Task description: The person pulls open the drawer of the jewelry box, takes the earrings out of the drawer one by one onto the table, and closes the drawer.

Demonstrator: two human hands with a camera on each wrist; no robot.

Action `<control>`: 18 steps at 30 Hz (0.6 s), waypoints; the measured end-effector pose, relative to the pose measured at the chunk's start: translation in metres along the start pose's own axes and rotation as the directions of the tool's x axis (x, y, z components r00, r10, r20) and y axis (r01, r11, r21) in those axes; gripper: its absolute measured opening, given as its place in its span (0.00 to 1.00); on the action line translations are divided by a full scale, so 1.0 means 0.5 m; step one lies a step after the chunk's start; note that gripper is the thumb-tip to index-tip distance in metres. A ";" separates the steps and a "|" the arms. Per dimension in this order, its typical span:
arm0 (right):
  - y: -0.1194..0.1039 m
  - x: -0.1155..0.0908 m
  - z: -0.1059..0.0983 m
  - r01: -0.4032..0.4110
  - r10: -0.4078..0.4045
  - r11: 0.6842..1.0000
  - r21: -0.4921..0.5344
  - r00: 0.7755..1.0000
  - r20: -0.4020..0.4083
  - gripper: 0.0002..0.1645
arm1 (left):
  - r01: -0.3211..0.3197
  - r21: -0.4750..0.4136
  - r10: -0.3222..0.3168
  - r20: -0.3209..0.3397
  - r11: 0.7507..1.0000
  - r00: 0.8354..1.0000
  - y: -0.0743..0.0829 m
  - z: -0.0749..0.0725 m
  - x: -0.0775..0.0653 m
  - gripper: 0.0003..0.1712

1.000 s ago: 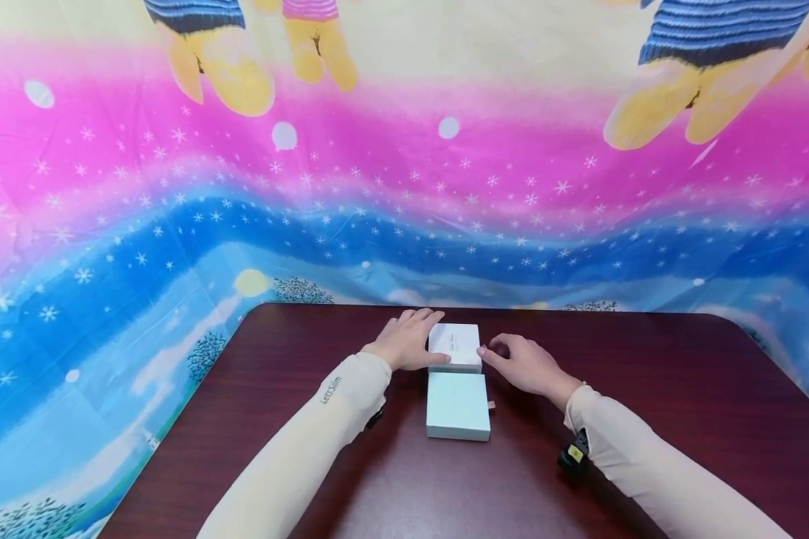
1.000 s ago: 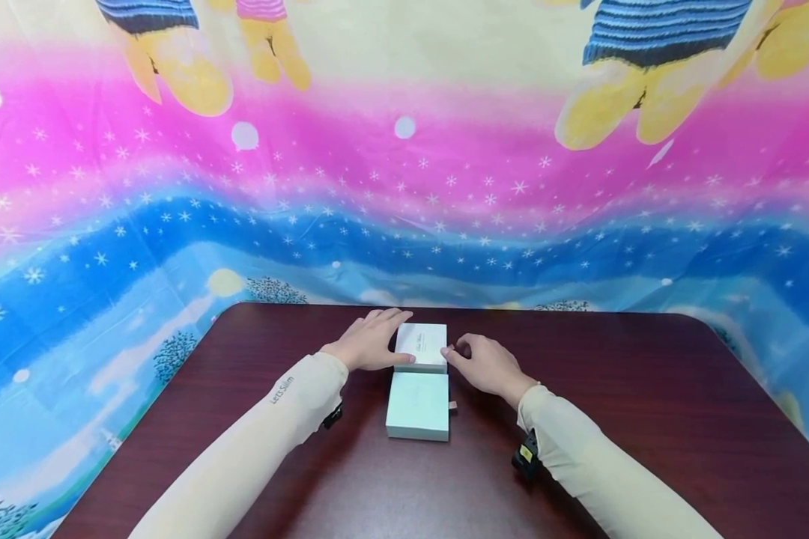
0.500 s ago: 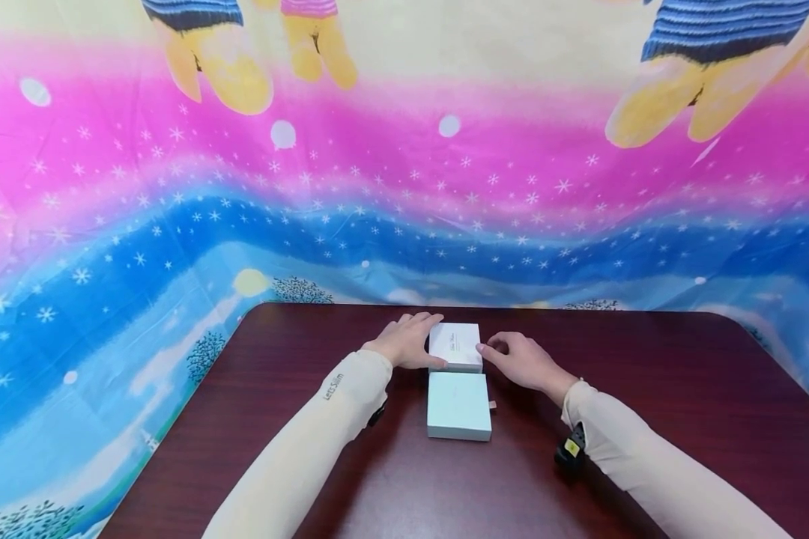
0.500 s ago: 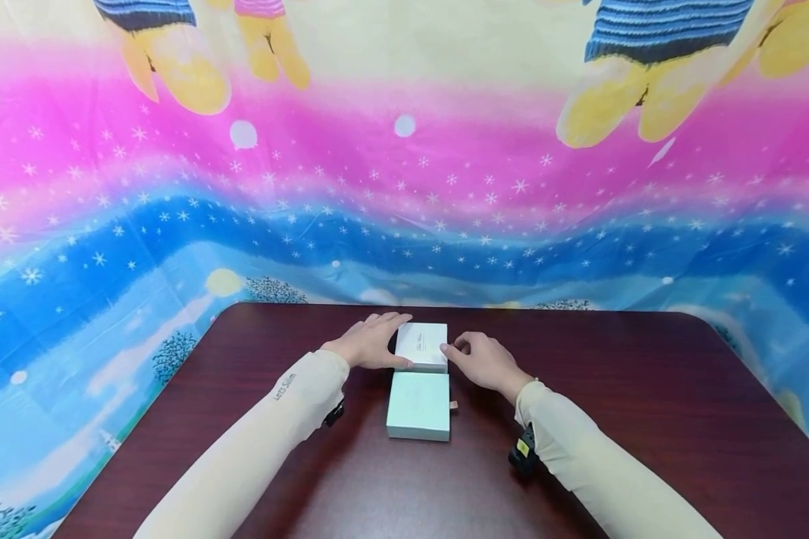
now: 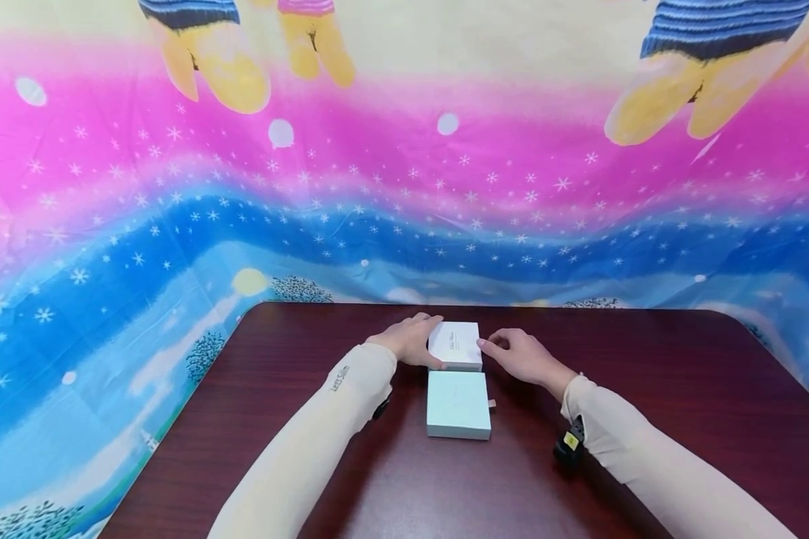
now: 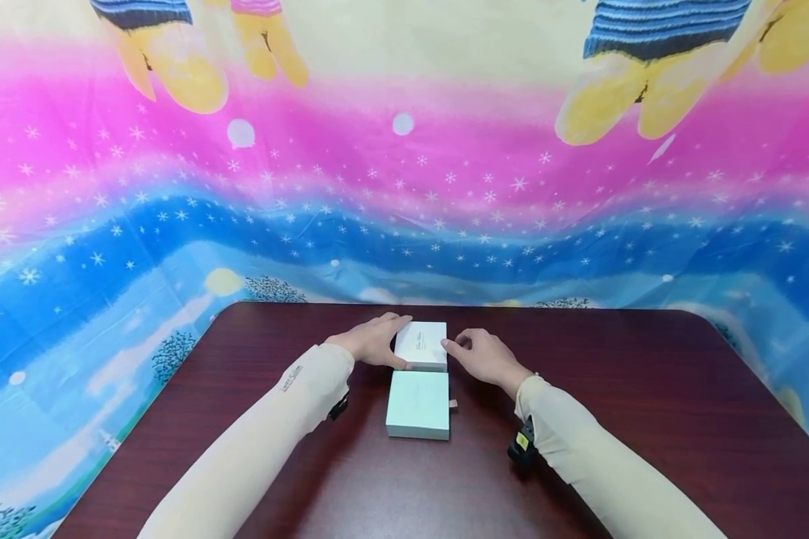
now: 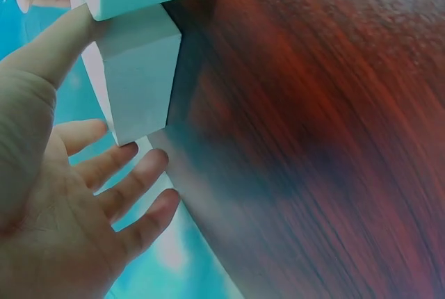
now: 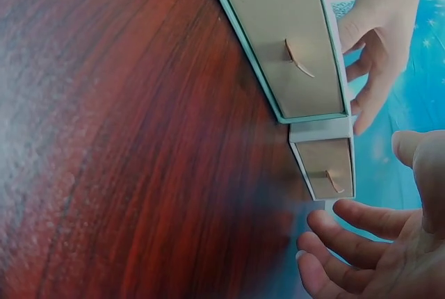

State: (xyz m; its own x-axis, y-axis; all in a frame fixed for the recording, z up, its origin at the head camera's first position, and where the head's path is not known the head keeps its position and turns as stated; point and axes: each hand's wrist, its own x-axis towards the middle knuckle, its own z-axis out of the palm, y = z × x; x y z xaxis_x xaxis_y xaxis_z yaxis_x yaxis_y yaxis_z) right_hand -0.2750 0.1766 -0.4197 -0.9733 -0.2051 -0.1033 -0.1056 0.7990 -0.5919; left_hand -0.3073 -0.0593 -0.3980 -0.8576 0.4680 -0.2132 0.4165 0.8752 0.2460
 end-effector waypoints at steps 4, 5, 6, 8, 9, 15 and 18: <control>0.000 0.003 -0.001 0.004 -0.004 1.000 0.000 1.000 0.000 0.36 | -0.006 -0.043 0.007 0.026 0.999 1.000 -0.002 -0.001 0.009 0.58; 0.000 0.003 -0.001 0.004 -0.004 1.000 0.001 1.000 -0.001 0.36 | -0.008 -0.058 0.009 0.029 0.998 1.000 -0.004 0.000 0.011 0.58; 0.000 0.004 -0.001 0.006 -0.006 1.000 0.003 1.000 -0.001 0.36 | -0.010 -0.078 0.012 0.032 0.997 0.999 -0.006 0.001 0.014 0.58; -0.001 0.004 -0.001 0.010 -0.010 1.000 0.005 1.000 -0.002 0.35 | -0.011 -0.118 0.016 0.036 0.993 0.999 -0.010 0.005 0.017 0.58; -0.002 0.004 -0.001 0.007 -0.007 1.000 0.006 1.000 -0.003 0.35 | -0.011 -0.135 0.017 0.041 0.991 0.999 -0.012 0.006 0.019 0.58; 0.000 0.000 -0.004 0.003 -0.003 1.000 0.015 1.000 0.005 0.35 | -0.028 -0.208 0.038 0.044 0.978 0.998 -0.021 0.012 0.025 0.58; 0.002 -0.001 -0.006 0.005 -0.005 1.000 0.019 1.000 0.007 0.36 | -0.044 -0.242 0.055 0.041 0.969 0.998 -0.026 0.015 0.031 0.57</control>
State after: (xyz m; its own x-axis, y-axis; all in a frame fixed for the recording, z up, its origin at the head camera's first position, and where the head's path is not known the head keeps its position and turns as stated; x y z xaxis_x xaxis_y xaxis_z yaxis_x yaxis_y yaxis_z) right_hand -0.2752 0.1789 -0.4179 -0.9714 -0.2129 -0.1056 -0.1066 0.7874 -0.6071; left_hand -0.3238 -0.0626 -0.4117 -0.8202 0.5202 -0.2380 0.3680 0.7983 0.4768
